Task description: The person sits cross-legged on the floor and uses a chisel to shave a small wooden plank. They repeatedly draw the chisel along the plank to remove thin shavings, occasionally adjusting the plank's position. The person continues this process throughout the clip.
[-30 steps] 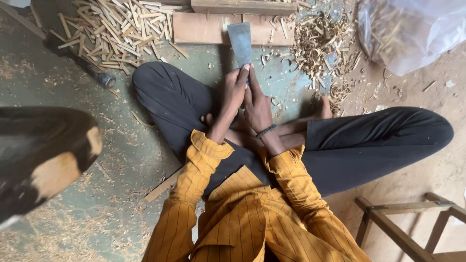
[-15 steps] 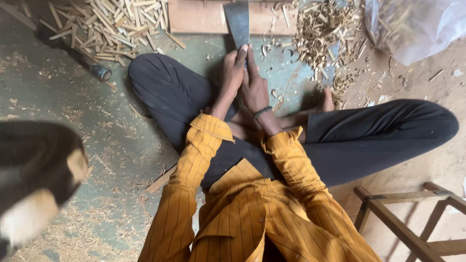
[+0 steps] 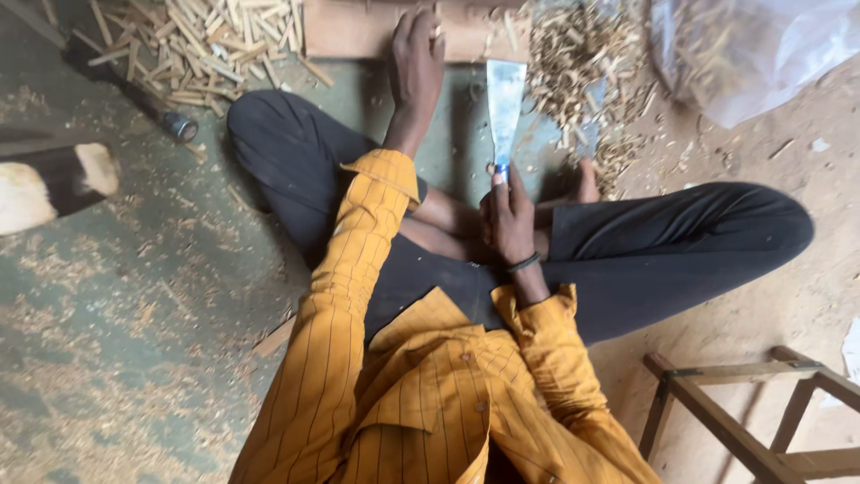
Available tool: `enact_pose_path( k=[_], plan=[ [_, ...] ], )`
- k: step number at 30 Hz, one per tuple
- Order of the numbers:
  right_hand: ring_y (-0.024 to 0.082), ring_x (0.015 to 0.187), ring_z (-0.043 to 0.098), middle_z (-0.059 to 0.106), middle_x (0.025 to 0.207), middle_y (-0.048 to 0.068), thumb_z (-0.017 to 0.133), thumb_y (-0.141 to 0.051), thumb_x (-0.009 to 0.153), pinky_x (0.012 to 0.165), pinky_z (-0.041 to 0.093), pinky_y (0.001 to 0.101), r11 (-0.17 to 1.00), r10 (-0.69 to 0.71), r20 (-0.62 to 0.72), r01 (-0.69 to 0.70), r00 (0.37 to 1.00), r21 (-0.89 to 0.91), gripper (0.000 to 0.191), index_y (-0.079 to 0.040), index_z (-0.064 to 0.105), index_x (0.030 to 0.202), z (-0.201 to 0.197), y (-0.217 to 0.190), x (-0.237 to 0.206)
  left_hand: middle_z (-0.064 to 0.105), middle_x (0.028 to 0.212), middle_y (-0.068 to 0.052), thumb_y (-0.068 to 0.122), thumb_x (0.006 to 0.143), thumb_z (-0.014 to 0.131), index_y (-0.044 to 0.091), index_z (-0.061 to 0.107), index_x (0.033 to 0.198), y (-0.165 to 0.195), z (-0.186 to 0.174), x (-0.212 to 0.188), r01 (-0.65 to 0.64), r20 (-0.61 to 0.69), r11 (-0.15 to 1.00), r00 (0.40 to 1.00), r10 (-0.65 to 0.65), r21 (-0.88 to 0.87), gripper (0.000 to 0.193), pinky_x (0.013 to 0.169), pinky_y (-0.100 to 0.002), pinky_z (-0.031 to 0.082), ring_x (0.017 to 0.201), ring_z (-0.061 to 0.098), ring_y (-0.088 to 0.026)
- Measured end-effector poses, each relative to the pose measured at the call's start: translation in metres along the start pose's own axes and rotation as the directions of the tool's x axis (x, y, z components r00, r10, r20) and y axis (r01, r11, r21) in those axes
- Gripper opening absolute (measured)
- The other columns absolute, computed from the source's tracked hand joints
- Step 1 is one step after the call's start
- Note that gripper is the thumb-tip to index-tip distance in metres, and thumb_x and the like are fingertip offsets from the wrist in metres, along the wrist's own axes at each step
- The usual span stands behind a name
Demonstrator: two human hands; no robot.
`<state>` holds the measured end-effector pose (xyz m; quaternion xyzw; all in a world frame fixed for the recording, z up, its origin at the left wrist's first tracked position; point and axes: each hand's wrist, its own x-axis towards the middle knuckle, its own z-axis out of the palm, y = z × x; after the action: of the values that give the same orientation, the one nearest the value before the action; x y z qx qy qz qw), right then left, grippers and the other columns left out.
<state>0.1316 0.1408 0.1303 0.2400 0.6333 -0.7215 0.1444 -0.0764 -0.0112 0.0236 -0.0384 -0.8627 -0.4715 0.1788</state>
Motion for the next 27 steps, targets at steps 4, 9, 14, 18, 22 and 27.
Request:
enact_pose_path(
  k=[4, 9, 14, 18, 22, 27],
  plan=[
    [0.005, 0.040, 0.035, 0.041, 0.058, -0.003, 0.043, -0.023, 0.113, 0.035, 0.029, 0.0239, 0.997, -0.023, 0.041, 0.019, 0.999, 0.077, 0.039, -0.006, 0.048, 0.148, -0.001, 0.005, 0.005, 0.061, 0.106, -0.017, -0.005, 0.085, 0.073, 0.000, 0.062, 0.109, 0.003, 0.006, -0.004, 0.041, -0.022, 0.997, 0.999, -0.043, -0.062, 0.027, 0.074, -0.040, 0.055, 0.086, 0.067, -0.031],
    [0.006, 0.040, 0.037, 0.043, 0.057, -0.003, 0.047, -0.023, 0.111, 0.035, 0.031, 0.0247, 1.000, 0.014, 0.005, -0.013, 1.000, -0.014, 0.050, -0.010, 0.039, 0.158, 0.003, 0.005, 0.008, 0.063, 0.097, -0.012, -0.002, 0.089, 0.073, 0.002, 0.070, 0.107, 0.009, 0.005, -0.012, 0.045, -0.050, 0.998, 0.998, -0.047, -0.052, 0.019, 0.076, -0.037, 0.055, 0.084, 0.068, -0.027],
    [0.007, 0.042, 0.040, 0.045, 0.058, -0.001, 0.049, -0.026, 0.111, 0.037, 0.033, 0.0260, 0.993, -0.004, 0.013, 0.005, 1.000, -0.115, 0.052, -0.011, 0.039, 0.160, 0.007, 0.000, 0.010, 0.062, 0.097, -0.013, 0.002, 0.092, 0.073, 0.001, 0.072, 0.113, 0.011, 0.002, -0.009, 0.032, -0.066, 0.998, 0.997, -0.035, -0.047, 0.021, 0.077, -0.037, 0.052, 0.083, 0.066, -0.027],
    [0.010, 0.057, 0.057, 0.058, 0.073, 0.000, 0.051, -0.027, 0.113, 0.050, 0.048, 0.0297, 0.943, -0.138, 0.014, 0.136, 0.990, -0.305, 0.058, -0.017, 0.029, 0.166, 0.017, -0.004, 0.018, 0.063, 0.101, -0.011, 0.010, 0.101, 0.065, 0.002, 0.066, 0.126, 0.007, -0.009, -0.026, 0.069, -0.098, 0.980, 0.991, -0.089, -0.189, 0.026, 0.077, -0.032, 0.056, 0.087, 0.069, -0.022],
    [0.013, 0.063, 0.068, 0.067, 0.071, 0.003, 0.050, -0.027, 0.112, 0.063, 0.056, 0.0345, 0.871, -0.181, 0.063, 0.189, 0.982, -0.454, 0.059, -0.023, 0.026, 0.166, 0.037, -0.008, 0.034, 0.071, 0.098, -0.008, 0.028, 0.114, 0.060, 0.000, 0.066, 0.117, 0.009, -0.021, -0.069, 0.351, 0.084, 0.819, 0.932, -0.353, -0.455, 0.028, 0.084, -0.031, 0.055, 0.093, 0.066, -0.015],
    [0.030, 0.064, 0.071, 0.069, 0.074, 0.020, 0.047, -0.025, 0.110, 0.061, 0.054, 0.0450, 0.838, -0.108, 0.058, 0.122, 0.992, -0.532, 0.060, -0.025, 0.026, 0.166, 0.060, -0.005, 0.050, 0.078, 0.090, -0.012, 0.036, 0.108, 0.052, 0.000, 0.067, 0.108, 0.020, -0.022, -0.106, 0.733, 0.494, 0.403, 0.672, -0.552, -0.548, 0.039, 0.064, -0.027, 0.053, 0.075, 0.072, -0.016]
  ],
)
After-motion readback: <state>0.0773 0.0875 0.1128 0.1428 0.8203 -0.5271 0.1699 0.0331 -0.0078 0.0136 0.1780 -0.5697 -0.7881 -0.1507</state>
